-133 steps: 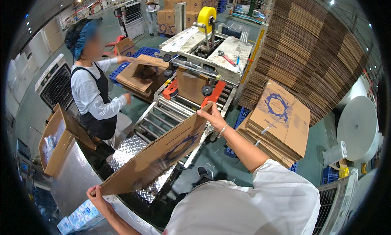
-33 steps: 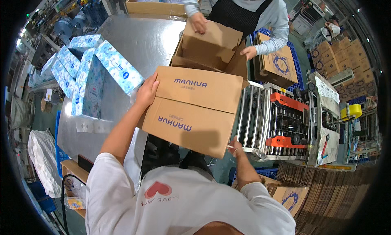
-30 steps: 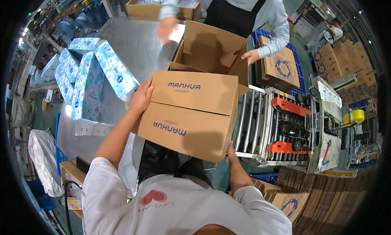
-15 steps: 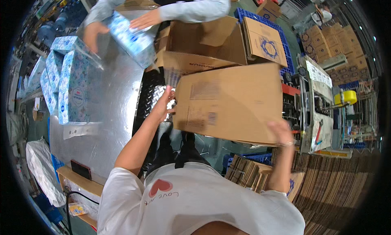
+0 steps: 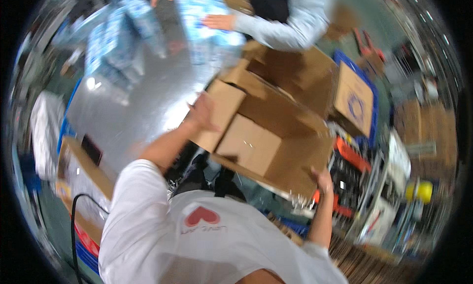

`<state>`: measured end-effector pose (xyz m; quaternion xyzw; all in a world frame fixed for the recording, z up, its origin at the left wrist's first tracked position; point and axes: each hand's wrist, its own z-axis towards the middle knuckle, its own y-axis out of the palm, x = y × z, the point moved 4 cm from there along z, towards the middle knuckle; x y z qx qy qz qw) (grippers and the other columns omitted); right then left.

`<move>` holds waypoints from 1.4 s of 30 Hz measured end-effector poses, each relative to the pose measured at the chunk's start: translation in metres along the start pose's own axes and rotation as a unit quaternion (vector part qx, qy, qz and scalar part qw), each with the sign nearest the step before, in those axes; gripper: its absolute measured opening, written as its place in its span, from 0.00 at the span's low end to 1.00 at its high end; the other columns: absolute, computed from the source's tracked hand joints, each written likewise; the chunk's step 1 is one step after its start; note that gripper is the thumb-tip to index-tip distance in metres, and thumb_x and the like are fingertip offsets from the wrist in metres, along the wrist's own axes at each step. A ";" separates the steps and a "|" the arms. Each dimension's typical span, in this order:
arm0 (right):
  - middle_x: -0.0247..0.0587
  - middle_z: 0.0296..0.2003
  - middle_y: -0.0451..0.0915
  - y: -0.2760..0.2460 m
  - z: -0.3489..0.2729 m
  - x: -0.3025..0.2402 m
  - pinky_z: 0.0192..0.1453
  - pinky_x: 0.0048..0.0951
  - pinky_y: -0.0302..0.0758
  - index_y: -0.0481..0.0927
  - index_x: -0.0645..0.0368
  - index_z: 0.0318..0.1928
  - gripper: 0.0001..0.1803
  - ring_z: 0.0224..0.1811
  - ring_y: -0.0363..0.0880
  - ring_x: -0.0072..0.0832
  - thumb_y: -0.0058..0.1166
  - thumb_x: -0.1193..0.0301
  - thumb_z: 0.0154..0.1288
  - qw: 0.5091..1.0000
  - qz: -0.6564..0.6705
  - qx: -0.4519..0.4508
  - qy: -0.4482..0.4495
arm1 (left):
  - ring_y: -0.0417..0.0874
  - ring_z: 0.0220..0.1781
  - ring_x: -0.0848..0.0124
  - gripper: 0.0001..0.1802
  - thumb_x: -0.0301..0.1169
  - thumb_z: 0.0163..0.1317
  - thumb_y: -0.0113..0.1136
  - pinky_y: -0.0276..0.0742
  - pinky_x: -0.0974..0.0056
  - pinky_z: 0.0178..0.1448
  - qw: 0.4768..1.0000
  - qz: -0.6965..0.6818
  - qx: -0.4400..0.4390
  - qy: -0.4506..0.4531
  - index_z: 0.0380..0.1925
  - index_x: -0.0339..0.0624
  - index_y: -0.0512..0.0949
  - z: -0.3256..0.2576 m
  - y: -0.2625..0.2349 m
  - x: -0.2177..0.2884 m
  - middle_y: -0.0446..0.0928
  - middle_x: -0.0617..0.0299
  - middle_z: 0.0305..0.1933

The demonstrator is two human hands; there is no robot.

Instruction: The person folds cardboard boxes and packs plastic-wrapped tissue packs into them before placing the boxes onto a conveyor belt.

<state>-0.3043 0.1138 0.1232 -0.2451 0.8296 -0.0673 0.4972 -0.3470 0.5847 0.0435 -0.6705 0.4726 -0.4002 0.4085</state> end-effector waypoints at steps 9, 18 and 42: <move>0.36 0.23 0.75 0.095 0.038 -0.025 0.29 0.25 0.68 0.75 0.65 0.37 0.16 0.25 0.71 0.24 0.57 0.66 0.53 0.995 0.038 -0.073 -0.061 | 0.77 0.41 0.59 0.22 0.40 0.48 0.57 0.71 0.61 0.46 0.963 -0.254 -0.088 -0.031 0.37 0.32 0.76 -0.022 -0.013 -0.048 0.77 0.46 0.38; 0.63 0.54 0.63 0.147 0.014 -0.170 0.59 0.43 0.59 0.51 0.71 0.61 0.39 0.55 0.61 0.55 0.53 0.70 0.51 0.787 -0.457 0.242 -0.336 | 0.65 0.55 0.49 0.41 0.44 0.41 0.62 0.63 0.41 0.52 0.853 -0.085 0.292 -0.424 0.57 0.43 0.59 -0.080 -0.192 -0.398 0.64 0.49 0.55; 0.39 0.54 0.67 0.681 -0.049 -0.372 0.56 0.51 0.57 0.76 0.50 0.25 0.07 0.59 0.61 0.38 0.56 0.63 0.51 0.463 -0.370 -0.518 -0.616 | 0.71 0.52 0.52 0.56 0.37 0.40 0.70 0.69 0.60 0.53 0.682 -0.623 0.277 -0.264 0.60 0.27 0.42 -0.231 -0.065 -0.331 0.62 0.39 0.55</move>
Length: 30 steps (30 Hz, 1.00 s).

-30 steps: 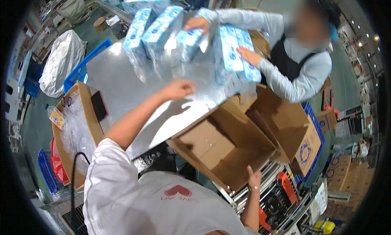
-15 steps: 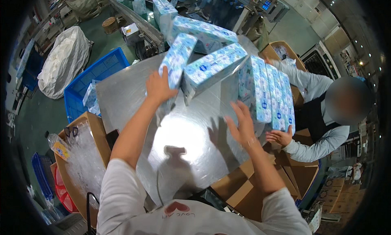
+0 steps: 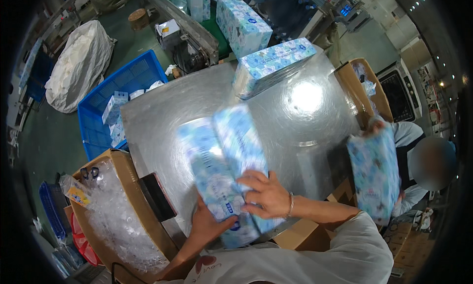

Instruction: The person folds cardboard boxes and packs plastic-wrapped tissue packs into them before placing the boxes onto a conveyor belt.

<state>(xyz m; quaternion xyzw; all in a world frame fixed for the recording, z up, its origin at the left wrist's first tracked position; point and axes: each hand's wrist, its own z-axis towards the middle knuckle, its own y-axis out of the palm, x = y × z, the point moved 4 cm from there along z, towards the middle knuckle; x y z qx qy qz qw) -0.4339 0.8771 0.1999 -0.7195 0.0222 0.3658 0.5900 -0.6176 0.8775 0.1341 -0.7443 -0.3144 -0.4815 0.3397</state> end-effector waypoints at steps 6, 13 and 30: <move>0.45 0.64 0.51 -0.108 0.050 0.197 0.63 0.53 0.53 0.52 0.57 0.63 0.45 0.64 0.52 0.50 0.51 0.84 0.39 0.884 -0.378 0.084 0.264 | 0.72 0.50 0.67 0.42 0.33 0.43 0.69 0.69 0.66 0.52 0.990 -0.130 0.022 -0.059 0.55 0.32 0.56 0.015 -0.015 0.010 0.70 0.51 0.49; 0.48 0.60 0.57 -0.126 0.139 0.213 0.65 0.52 0.48 0.52 0.55 0.62 0.47 0.64 0.52 0.44 0.61 0.71 0.40 0.905 -0.381 -0.042 0.185 | 0.71 0.49 0.65 0.41 0.32 0.46 0.64 0.67 0.64 0.53 0.964 -0.242 0.067 -0.087 0.58 0.33 0.53 0.082 -0.046 -0.027 0.68 0.53 0.50; 0.52 0.51 0.69 0.028 -0.108 0.139 0.55 0.35 0.67 0.64 0.69 0.55 0.43 0.51 0.71 0.38 0.55 0.47 0.49 0.711 0.580 -0.007 0.398 | 0.70 0.53 0.66 0.35 0.40 0.53 0.59 0.64 0.63 0.57 0.952 -0.212 -0.158 -0.155 0.57 0.33 0.59 0.041 0.007 -0.060 0.69 0.54 0.52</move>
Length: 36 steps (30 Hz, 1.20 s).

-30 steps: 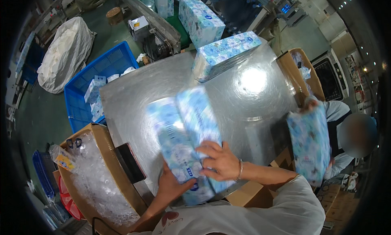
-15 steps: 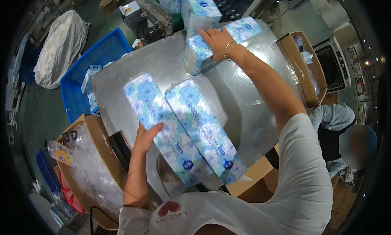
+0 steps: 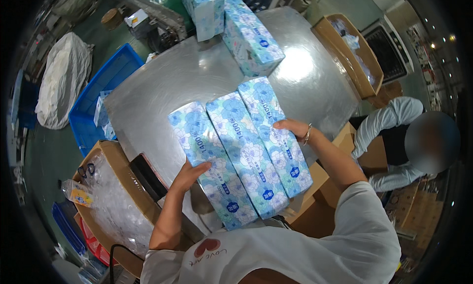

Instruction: The person folds cardboard boxes and packs plastic-wrapped tissue packs into them before placing the boxes onto a conveyor belt.

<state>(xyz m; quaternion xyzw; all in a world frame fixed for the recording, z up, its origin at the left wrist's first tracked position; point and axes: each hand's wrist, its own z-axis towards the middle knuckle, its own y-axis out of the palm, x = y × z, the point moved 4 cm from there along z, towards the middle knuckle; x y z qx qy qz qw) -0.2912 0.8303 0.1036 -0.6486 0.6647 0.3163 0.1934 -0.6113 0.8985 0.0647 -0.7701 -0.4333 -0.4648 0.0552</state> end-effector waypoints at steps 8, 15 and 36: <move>0.48 0.48 0.72 0.005 -0.018 0.072 0.54 0.31 0.68 0.64 0.67 0.56 0.38 0.49 0.72 0.33 0.57 0.53 0.51 0.980 0.154 0.007 -0.126 | 0.68 0.54 0.64 0.38 0.42 0.49 0.62 0.61 0.62 0.59 0.993 0.074 0.000 0.092 0.56 0.32 0.60 -0.009 0.009 -0.043 0.67 0.55 0.53; 0.39 0.41 0.74 0.002 -0.208 0.051 0.44 0.26 0.70 0.64 0.64 0.55 0.39 0.40 0.72 0.29 0.64 0.69 0.38 0.897 0.085 0.229 -0.367 | 0.72 0.50 0.64 0.38 0.46 0.43 0.66 0.67 0.62 0.53 0.930 0.276 -0.118 0.211 0.51 0.32 0.68 -0.031 0.093 0.056 0.72 0.53 0.47; 0.52 0.58 0.57 0.041 -0.233 0.373 0.57 0.65 0.53 0.56 0.55 0.60 0.41 0.63 0.51 0.50 0.58 0.59 0.47 0.766 -0.424 0.465 0.131 | 0.57 0.60 0.44 0.44 0.45 0.46 0.63 0.60 0.51 0.58 0.669 0.626 -0.308 0.256 0.58 0.32 0.56 -0.043 0.290 -0.155 0.55 0.39 0.60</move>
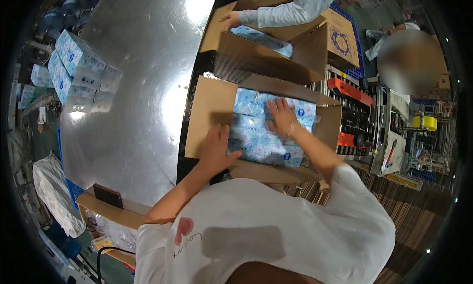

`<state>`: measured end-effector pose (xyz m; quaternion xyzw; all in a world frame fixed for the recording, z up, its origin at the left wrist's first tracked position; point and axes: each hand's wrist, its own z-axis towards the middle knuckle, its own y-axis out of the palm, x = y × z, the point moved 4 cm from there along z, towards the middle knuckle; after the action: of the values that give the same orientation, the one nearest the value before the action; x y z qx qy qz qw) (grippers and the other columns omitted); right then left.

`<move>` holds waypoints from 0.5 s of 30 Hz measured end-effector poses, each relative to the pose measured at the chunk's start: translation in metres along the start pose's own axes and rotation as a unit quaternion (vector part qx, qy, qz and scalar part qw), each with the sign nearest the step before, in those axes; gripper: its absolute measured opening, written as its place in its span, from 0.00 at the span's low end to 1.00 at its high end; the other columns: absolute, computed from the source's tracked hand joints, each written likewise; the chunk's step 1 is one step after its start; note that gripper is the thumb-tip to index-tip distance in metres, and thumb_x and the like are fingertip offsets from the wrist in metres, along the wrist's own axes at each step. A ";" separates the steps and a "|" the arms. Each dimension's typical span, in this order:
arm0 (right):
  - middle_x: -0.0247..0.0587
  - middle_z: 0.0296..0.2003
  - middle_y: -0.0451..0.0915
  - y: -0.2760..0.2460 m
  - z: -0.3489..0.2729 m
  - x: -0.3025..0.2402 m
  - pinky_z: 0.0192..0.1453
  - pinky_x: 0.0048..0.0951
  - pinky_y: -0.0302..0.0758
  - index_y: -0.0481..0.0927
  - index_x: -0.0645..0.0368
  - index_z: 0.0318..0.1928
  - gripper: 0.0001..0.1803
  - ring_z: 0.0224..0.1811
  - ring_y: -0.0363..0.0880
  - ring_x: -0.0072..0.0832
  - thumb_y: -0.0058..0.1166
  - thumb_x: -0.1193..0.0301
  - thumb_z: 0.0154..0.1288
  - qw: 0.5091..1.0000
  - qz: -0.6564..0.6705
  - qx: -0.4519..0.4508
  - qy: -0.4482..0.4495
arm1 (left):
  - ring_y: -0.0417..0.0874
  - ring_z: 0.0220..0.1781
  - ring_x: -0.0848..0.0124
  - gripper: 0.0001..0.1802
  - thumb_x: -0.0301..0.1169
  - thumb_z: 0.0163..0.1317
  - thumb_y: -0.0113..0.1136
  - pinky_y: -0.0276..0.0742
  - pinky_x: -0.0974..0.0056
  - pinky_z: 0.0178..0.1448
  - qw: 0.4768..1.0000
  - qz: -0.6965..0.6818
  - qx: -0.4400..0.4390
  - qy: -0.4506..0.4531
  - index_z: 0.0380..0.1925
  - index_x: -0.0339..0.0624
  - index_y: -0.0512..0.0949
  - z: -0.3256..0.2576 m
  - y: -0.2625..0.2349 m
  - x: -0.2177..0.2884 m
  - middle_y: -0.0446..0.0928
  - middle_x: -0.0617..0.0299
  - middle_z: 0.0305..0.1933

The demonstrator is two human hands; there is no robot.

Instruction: The person folds cardboard boxes and packs plastic-wrapped tissue packs into them before placing the boxes onto a conveyor belt.

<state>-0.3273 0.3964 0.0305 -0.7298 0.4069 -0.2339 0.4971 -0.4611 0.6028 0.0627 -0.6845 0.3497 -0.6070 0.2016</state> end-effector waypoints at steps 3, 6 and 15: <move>0.61 0.65 0.32 0.032 -0.050 0.004 0.58 0.70 0.42 0.34 0.55 0.66 0.60 0.67 0.30 0.60 0.61 0.48 0.43 0.969 -0.137 -0.204 0.040 | 0.55 0.62 0.42 0.45 0.41 0.47 0.61 0.62 0.50 0.57 0.989 0.103 -0.022 -0.101 0.60 0.32 0.51 0.015 0.032 0.003 0.53 0.36 0.61; 0.67 0.64 0.26 0.059 -0.022 0.009 0.59 0.69 0.40 0.32 0.59 0.66 0.67 0.65 0.25 0.65 0.68 0.51 0.36 0.982 -0.052 -0.164 0.074 | 0.62 0.58 0.42 0.42 0.30 0.46 0.54 0.64 0.54 0.58 0.982 0.034 0.018 -0.182 0.61 0.30 0.48 0.027 0.091 -0.065 0.59 0.33 0.57; 0.63 0.58 0.54 0.073 0.027 -0.034 0.60 0.46 0.58 0.58 0.63 0.58 0.42 0.62 0.52 0.55 0.62 0.58 0.46 0.983 0.083 -0.147 -0.070 | 0.75 0.27 0.51 0.07 0.29 0.50 0.50 0.72 0.54 0.33 0.978 0.009 0.128 -0.162 0.29 0.39 0.75 -0.008 -0.012 -0.078 0.75 0.47 0.25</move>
<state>-0.3529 0.4262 -0.0448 -0.7733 0.4598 -0.0779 0.4295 -0.4679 0.6685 0.0183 -0.7387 0.2381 -0.5263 0.3472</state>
